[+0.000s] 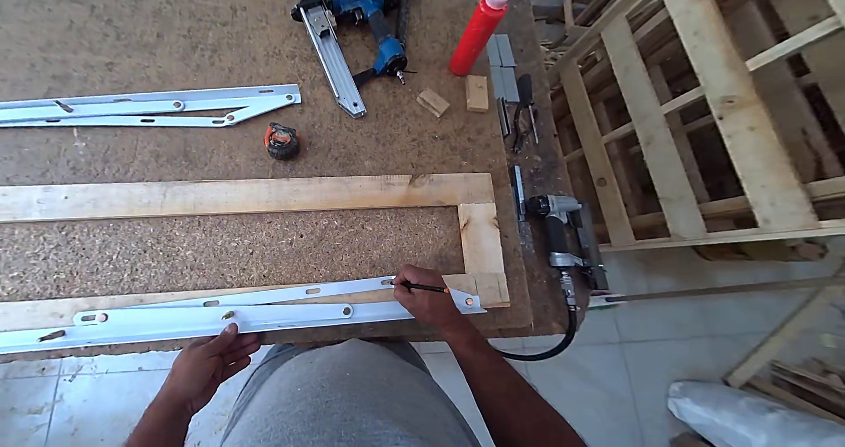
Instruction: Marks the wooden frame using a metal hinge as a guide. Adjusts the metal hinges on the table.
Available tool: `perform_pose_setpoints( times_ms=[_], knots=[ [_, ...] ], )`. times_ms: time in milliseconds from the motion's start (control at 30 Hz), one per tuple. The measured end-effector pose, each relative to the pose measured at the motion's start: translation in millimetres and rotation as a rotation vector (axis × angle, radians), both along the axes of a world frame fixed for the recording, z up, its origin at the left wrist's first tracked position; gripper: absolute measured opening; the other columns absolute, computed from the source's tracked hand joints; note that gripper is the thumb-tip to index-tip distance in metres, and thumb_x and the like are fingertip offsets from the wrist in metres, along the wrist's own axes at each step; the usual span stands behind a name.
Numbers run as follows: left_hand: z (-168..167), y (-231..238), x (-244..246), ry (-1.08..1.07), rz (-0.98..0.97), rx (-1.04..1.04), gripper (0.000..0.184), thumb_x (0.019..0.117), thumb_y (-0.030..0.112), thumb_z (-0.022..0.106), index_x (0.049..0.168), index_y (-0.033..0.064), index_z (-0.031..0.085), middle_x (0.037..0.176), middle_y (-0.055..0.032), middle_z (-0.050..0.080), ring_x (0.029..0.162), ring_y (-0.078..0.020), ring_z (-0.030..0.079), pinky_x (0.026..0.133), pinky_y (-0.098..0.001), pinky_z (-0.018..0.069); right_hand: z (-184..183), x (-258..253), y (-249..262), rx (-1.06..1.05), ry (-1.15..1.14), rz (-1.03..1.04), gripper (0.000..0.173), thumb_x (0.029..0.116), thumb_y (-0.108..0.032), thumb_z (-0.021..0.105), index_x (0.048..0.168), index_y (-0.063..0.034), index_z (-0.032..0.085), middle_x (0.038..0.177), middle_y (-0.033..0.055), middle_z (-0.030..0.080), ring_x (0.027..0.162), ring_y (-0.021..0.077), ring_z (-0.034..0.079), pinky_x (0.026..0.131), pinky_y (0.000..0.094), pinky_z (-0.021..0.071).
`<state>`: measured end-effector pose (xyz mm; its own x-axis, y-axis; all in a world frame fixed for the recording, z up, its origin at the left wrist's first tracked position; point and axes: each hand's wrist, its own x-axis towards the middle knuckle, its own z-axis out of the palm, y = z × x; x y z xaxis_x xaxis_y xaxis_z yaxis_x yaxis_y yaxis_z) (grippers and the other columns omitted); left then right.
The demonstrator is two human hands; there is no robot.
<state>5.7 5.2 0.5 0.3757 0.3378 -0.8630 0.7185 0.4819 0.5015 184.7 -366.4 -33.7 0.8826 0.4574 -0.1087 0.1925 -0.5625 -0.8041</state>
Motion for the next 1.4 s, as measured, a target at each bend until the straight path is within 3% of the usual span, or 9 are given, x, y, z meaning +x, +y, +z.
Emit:
perform_pose_setpoints(
  times_ms=[533, 833, 1033, 1167, 1300, 1400],
  knots=[
    [-1, 0, 0, -0.006, 0.015, -0.005, 0.035, 0.1111, 0.025, 0.045, 0.126, -0.0048, 0.054, 0.103, -0.021, 0.076, 0.093, -0.0314, 0.077, 0.079, -0.0448, 0.0641, -1, -2, 2, -0.026, -0.013, -0.032, 0.006, 0.0865, -0.012, 0.066, 0.082, -0.0114, 0.07, 0.065, -0.0024, 0.062, 0.057, 0.0076, 0.058, 0.053, 0.0289, 0.0489],
    [3, 0, -1, -0.006, 0.019, 0.003, 0.034, 0.1109, 0.025, 0.045, 0.126, -0.0045, 0.054, 0.103, -0.0204, 0.076, 0.091, -0.0305, 0.077, 0.078, -0.0442, 0.0642, 5, -3, 5, -0.079, 0.049, -0.031, 0.006, 0.0881, -0.013, 0.067, 0.084, -0.0116, 0.071, 0.068, -0.0011, 0.064, 0.061, 0.0102, 0.06, 0.057, 0.0334, 0.0512],
    [8, 0, 2, 0.021, 0.028, -0.012, 0.035, 0.1109, 0.025, 0.046, 0.127, -0.0052, 0.054, 0.104, -0.0202, 0.076, 0.094, -0.0299, 0.076, 0.08, -0.0435, 0.0635, 9, -7, 8, -0.066, 0.021, -0.056, 0.006, 0.0882, -0.012, 0.067, 0.085, -0.0122, 0.072, 0.07, -0.0029, 0.065, 0.061, 0.0077, 0.061, 0.057, 0.0303, 0.0521],
    [10, 0, 2, 0.024, 0.041, -0.026, 0.035, 0.111, 0.025, 0.046, 0.127, -0.0046, 0.054, 0.103, -0.0197, 0.076, 0.094, -0.0298, 0.077, 0.081, -0.0432, 0.0635, 28, -21, 43, 0.066, 0.06, -0.073, 0.006, 0.085, -0.012, 0.065, 0.083, -0.0126, 0.07, 0.065, -0.0045, 0.062, 0.055, 0.0058, 0.057, 0.052, 0.0276, 0.0485],
    [9, 3, 1, 0.023, 0.013, -0.034, 0.035, 0.1106, 0.025, 0.047, 0.127, -0.0045, 0.055, 0.103, -0.0191, 0.076, 0.094, -0.0294, 0.077, 0.081, -0.0431, 0.0635, 36, -27, 102, 0.054, 0.18, 0.107, 0.013, 0.0925, -0.015, 0.062, 0.1, -0.0109, 0.073, 0.075, 0.0, 0.068, 0.062, 0.0106, 0.064, 0.06, 0.0339, 0.0557],
    [8, 4, 0, 0.02, -0.012, -0.041, 0.035, 0.1103, 0.026, 0.048, 0.126, -0.004, 0.056, 0.103, -0.0183, 0.077, 0.094, -0.0289, 0.077, 0.081, -0.0427, 0.0635, 25, -28, 128, 0.013, 0.197, 0.153, 0.009, 0.0908, -0.015, 0.064, 0.094, -0.0112, 0.072, 0.07, -0.0012, 0.064, 0.061, 0.0098, 0.06, 0.057, 0.0319, 0.0508]
  ],
)
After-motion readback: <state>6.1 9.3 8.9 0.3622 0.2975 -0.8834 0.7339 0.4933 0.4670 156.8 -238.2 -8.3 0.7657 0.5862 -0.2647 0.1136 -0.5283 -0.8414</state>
